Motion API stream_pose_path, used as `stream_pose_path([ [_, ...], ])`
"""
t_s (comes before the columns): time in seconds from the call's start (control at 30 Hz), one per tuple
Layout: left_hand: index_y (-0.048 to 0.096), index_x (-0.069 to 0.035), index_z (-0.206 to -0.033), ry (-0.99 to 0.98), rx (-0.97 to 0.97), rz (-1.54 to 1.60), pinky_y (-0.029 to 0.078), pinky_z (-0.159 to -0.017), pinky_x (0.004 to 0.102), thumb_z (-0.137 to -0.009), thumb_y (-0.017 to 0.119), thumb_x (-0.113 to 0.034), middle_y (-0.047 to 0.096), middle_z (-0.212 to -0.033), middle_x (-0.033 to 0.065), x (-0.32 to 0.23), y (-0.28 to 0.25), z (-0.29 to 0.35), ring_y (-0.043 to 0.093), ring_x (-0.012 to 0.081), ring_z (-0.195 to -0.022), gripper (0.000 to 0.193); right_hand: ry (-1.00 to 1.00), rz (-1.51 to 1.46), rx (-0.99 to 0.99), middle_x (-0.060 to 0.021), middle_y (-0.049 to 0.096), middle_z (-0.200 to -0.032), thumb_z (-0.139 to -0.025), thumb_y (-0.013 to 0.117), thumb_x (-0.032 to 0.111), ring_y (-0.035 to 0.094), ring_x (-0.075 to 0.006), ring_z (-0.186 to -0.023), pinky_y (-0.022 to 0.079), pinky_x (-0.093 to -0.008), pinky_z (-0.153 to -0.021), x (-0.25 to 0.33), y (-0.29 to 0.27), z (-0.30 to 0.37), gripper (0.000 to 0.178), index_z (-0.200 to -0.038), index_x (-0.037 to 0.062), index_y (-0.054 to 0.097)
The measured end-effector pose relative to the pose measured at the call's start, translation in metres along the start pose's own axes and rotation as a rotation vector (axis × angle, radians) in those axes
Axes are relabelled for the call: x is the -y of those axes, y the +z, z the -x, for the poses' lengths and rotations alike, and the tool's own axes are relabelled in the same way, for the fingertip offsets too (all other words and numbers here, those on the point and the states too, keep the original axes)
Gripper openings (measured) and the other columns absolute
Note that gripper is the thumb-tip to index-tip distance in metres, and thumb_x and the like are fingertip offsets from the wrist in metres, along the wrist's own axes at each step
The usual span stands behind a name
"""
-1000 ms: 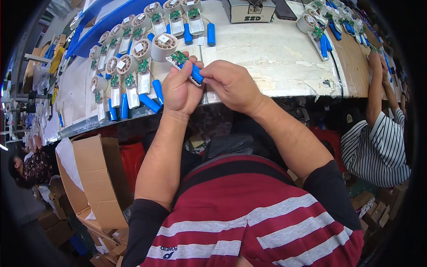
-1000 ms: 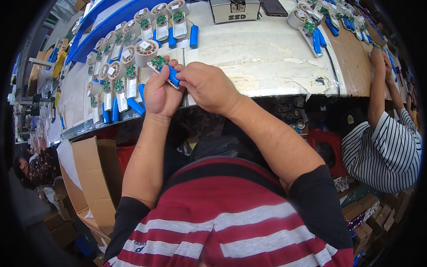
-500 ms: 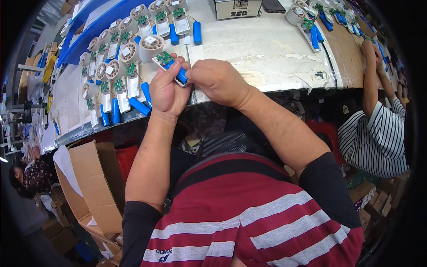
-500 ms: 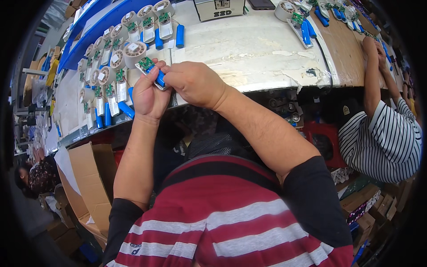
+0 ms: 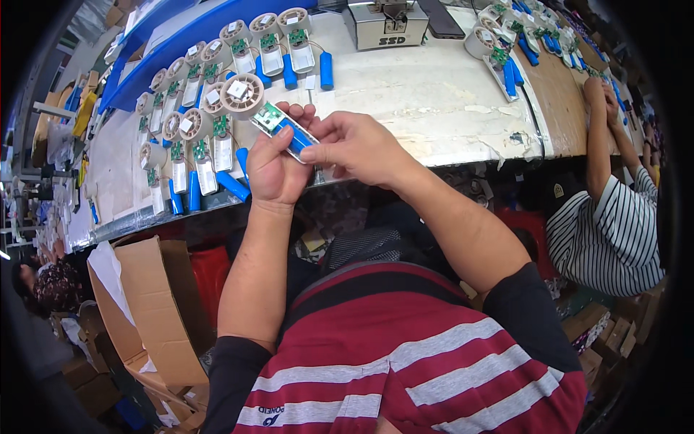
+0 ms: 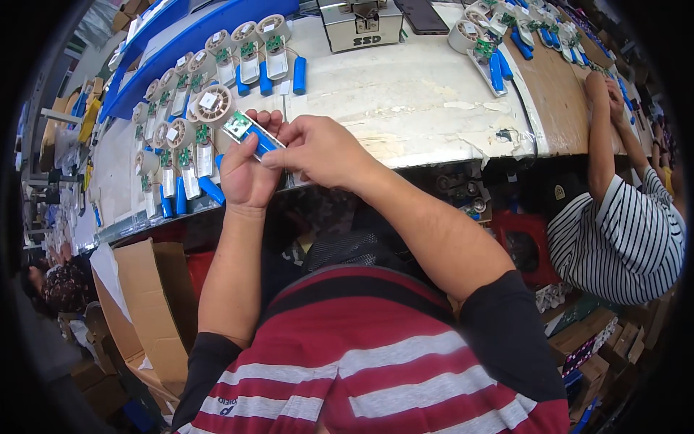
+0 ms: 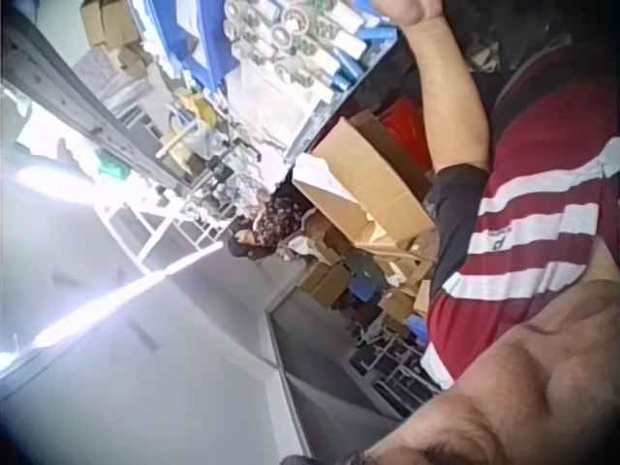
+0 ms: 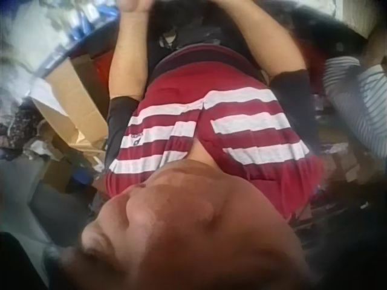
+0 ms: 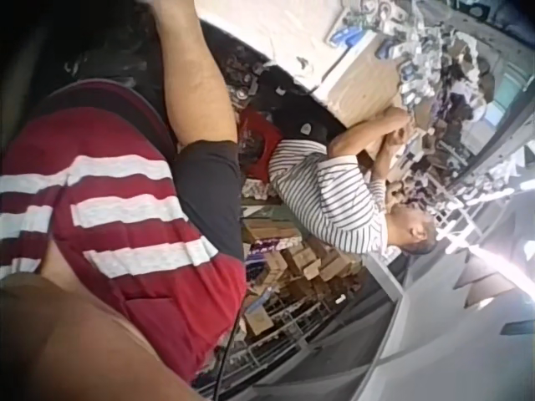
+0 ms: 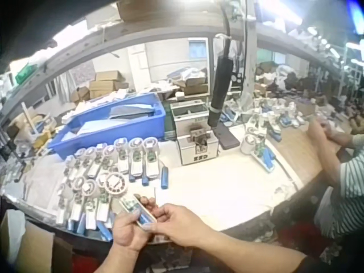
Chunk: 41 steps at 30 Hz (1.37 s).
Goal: Assembling small electronic fan components and applying labels on a production line.
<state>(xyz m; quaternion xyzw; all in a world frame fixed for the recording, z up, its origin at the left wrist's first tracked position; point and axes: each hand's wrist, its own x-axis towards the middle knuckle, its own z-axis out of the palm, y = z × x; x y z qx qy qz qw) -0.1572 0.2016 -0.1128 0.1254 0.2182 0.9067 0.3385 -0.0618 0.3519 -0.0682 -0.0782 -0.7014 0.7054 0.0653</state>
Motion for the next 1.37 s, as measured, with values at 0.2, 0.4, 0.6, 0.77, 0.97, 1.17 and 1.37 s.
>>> stream_pose_path([
  [0.2,0.054,-0.003,-0.140,0.020,0.054,-0.065,0.046,-0.117,0.0515,-0.095,0.057,0.006,0.064,-0.130,0.0165,0.000,0.004,0.003,0.056,0.0356,-0.136,0.046,0.283,-0.134,0.100,-0.0068,0.066,-0.071,-0.090,0.079,0.004,0.057,-0.0117,-0.054,0.046,-0.0243,-0.051,0.007,0.001,-0.004,0.013,-0.095,-0.0005,0.068],
  [0.4,0.056,-0.001,-0.139,-0.022,-0.035,-0.097,0.052,-0.109,0.0439,-0.095,0.059,0.007,0.066,-0.125,0.0160,-0.001,0.013,0.005,0.062,0.0306,-0.126,0.045,0.145,-0.081,0.047,-0.0055,0.066,-0.073,-0.089,0.078,0.001,0.057,-0.0096,-0.058,0.047,-0.0228,-0.054,-0.004,0.005,0.002,0.014,-0.098,-0.0004,0.068],
  [0.6,0.058,0.003,-0.134,-0.038,-0.208,-0.530,0.054,-0.099,0.0330,-0.096,0.066,0.002,0.069,-0.117,0.0148,-0.005,0.026,0.015,0.068,0.0231,-0.106,0.039,-0.070,0.026,-0.192,-0.0035,0.066,-0.078,-0.088,0.078,0.002,0.057,-0.0085,-0.065,0.047,-0.0214,-0.058,-0.014,0.021,0.009,0.015,-0.099,0.0010,0.068],
  [0.77,0.070,0.001,-0.115,-0.082,-0.207,-0.827,0.054,-0.078,0.0249,-0.092,0.069,0.002,0.073,-0.098,0.0088,-0.012,0.041,0.013,0.067,0.0158,-0.084,0.023,-0.210,0.121,-0.210,-0.0050,0.066,-0.082,-0.092,0.074,0.001,0.057,-0.0097,-0.066,0.047,-0.0218,-0.059,-0.035,0.023,0.011,0.017,-0.107,0.0030,0.065],
  [0.97,0.060,0.003,-0.128,0.219,-0.308,-0.873,0.053,-0.073,0.0235,-0.087,0.071,0.004,0.071,-0.095,0.0097,-0.042,0.050,0.013,0.066,0.0154,-0.080,0.042,-0.037,-0.264,0.008,-0.0085,0.065,-0.100,-0.095,0.072,-0.003,0.059,-0.0120,-0.080,0.052,-0.0234,-0.069,-0.020,0.017,0.017,0.033,-0.125,-0.0004,0.060],
  [1.17,0.060,0.001,-0.120,0.464,-0.710,-0.977,0.049,-0.051,0.0310,-0.092,0.077,-0.011,0.067,-0.087,0.0099,-0.182,0.048,0.016,0.059,0.0172,-0.058,0.035,-0.019,-0.269,-0.023,-0.0122,0.062,-0.113,-0.094,0.071,-0.007,0.061,-0.0138,-0.089,0.056,-0.0248,-0.076,-0.020,0.005,0.017,0.044,-0.135,-0.0016,0.055],
  [1.37,0.052,0.004,-0.135,0.263,-1.279,-1.936,0.056,-0.099,0.0478,-0.091,0.080,-0.034,0.070,-0.122,0.0285,-0.354,-0.092,0.025,0.071,0.0423,-0.111,0.065,0.096,-0.199,0.022,-0.0135,0.060,-0.121,-0.094,0.073,-0.006,0.061,-0.0144,-0.094,0.058,-0.0276,-0.084,-0.031,-0.004,0.010,0.053,-0.141,-0.0010,0.050],
])
